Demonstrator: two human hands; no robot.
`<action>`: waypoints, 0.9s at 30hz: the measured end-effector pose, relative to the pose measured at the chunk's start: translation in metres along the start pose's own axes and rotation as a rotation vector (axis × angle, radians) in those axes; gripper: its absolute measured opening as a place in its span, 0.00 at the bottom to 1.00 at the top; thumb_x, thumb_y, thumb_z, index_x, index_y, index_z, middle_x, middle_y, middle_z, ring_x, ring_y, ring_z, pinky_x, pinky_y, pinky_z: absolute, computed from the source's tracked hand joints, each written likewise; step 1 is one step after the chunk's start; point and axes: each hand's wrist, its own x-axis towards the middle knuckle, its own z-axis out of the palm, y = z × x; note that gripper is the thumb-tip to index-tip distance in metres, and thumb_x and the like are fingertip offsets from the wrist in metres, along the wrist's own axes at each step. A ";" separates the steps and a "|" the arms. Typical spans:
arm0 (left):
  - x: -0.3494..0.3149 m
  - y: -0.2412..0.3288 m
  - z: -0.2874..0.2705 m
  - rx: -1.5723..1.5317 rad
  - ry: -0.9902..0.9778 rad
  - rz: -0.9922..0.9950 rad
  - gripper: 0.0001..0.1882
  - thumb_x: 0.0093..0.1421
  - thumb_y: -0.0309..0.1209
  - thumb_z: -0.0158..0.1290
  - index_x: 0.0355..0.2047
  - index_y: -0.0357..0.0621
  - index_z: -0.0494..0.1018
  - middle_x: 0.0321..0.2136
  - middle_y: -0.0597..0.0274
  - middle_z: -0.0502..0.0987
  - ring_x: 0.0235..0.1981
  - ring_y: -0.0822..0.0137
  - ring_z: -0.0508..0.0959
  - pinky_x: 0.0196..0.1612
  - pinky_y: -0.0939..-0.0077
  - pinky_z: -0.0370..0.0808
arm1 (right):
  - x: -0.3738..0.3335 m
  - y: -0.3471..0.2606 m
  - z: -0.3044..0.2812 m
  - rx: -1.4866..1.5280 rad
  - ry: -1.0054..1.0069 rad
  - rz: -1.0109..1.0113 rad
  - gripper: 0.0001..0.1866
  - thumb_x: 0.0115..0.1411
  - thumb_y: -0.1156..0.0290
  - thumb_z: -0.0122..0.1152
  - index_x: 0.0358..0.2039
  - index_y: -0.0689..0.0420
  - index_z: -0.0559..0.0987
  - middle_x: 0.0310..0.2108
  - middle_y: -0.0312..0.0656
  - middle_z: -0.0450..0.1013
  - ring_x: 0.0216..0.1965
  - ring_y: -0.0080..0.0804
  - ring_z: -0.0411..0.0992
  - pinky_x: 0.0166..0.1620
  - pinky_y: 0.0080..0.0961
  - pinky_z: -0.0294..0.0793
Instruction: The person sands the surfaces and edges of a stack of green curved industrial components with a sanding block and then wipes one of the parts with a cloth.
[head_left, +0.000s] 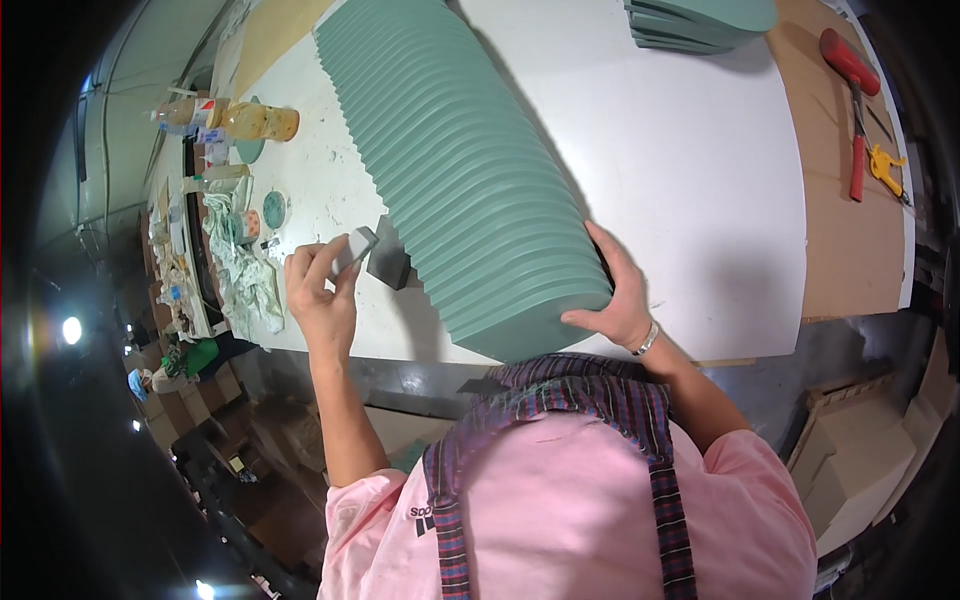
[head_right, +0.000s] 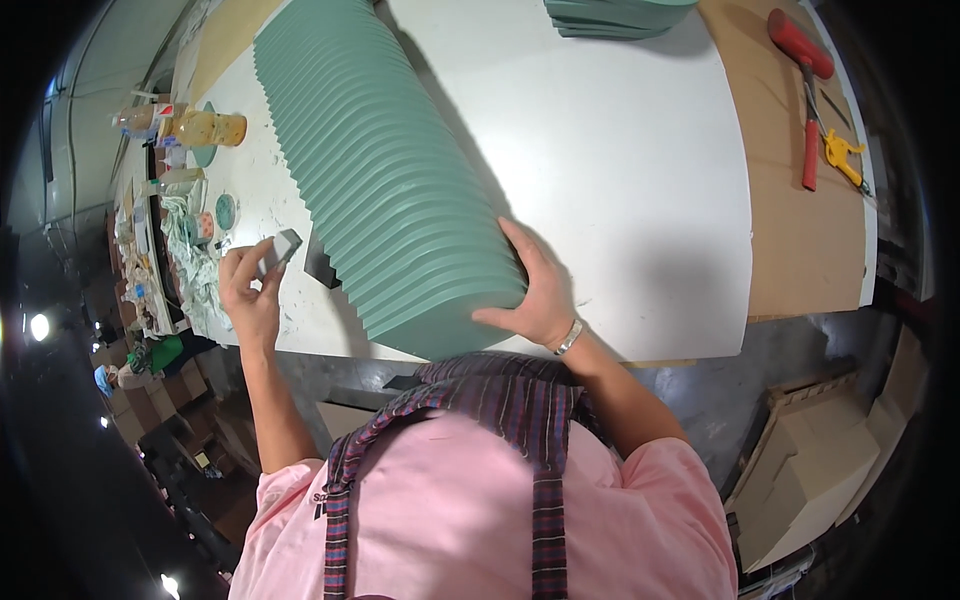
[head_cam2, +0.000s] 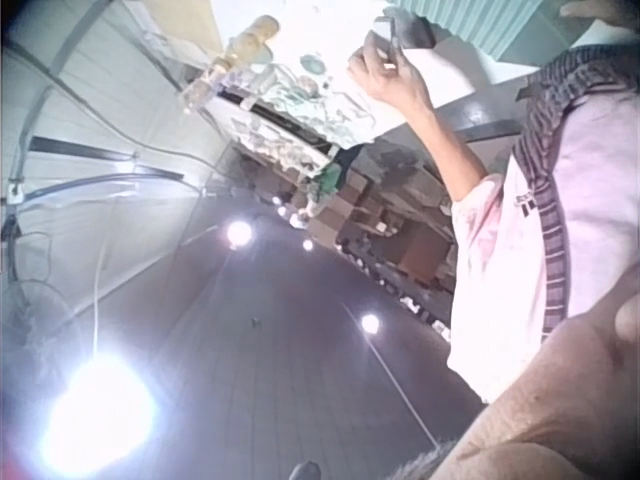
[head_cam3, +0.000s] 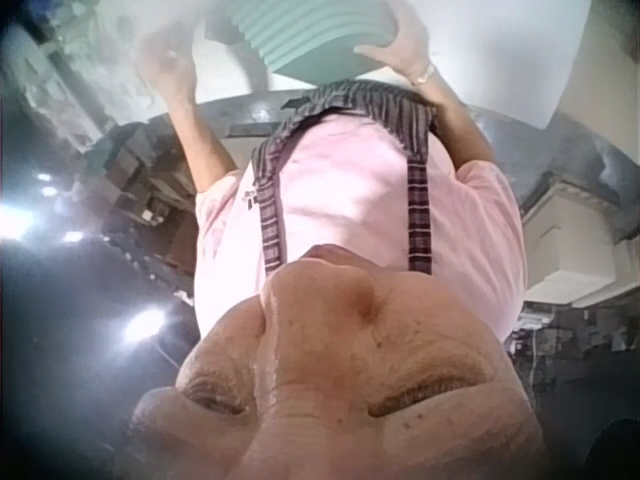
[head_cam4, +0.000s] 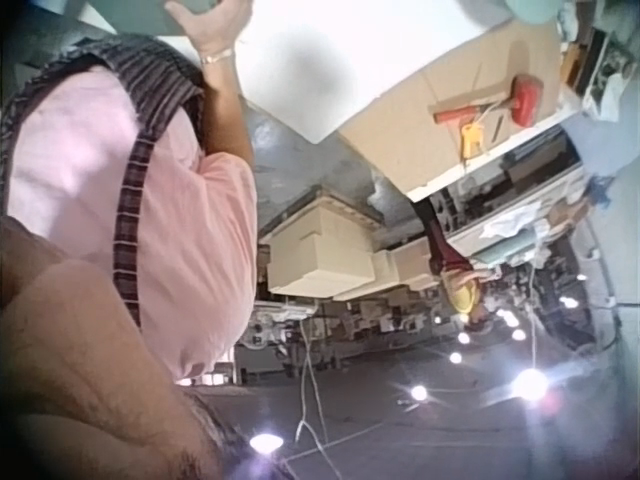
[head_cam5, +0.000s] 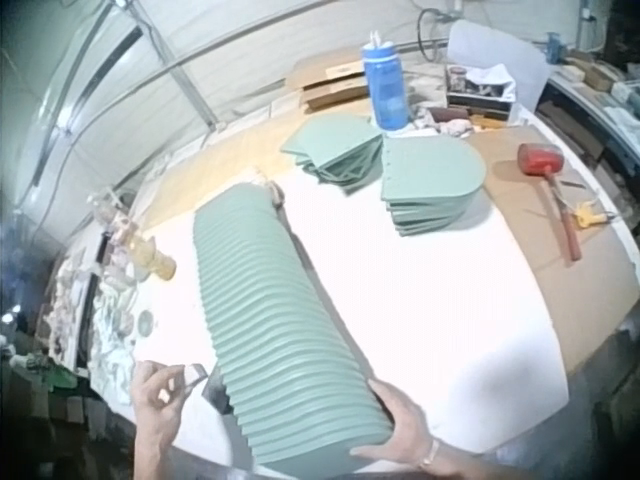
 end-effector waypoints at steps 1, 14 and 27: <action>0.000 -0.001 -0.003 -0.048 0.030 -0.024 0.21 0.44 0.17 0.67 0.41 0.44 0.83 0.32 0.61 0.76 0.35 0.61 0.73 0.35 0.68 0.71 | 0.000 -0.001 0.001 0.018 -0.002 0.005 0.61 0.36 0.44 0.82 0.68 0.58 0.66 0.61 0.56 0.71 0.59 0.53 0.72 0.62 0.42 0.72; 0.052 0.098 0.038 -0.130 -0.089 0.269 0.20 0.43 0.22 0.67 0.39 0.47 0.82 0.30 0.63 0.75 0.35 0.59 0.75 0.36 0.65 0.75 | -0.001 0.000 0.001 0.051 -0.012 0.034 0.61 0.36 0.45 0.82 0.68 0.58 0.65 0.62 0.55 0.70 0.60 0.53 0.71 0.63 0.41 0.71; 0.078 0.031 0.025 -0.166 0.111 0.055 0.15 0.51 0.23 0.68 0.41 0.40 0.82 0.31 0.60 0.77 0.28 0.62 0.76 0.32 0.70 0.74 | 0.000 -0.001 -0.001 0.027 -0.021 0.014 0.61 0.36 0.43 0.81 0.68 0.59 0.65 0.61 0.56 0.70 0.60 0.55 0.71 0.62 0.43 0.70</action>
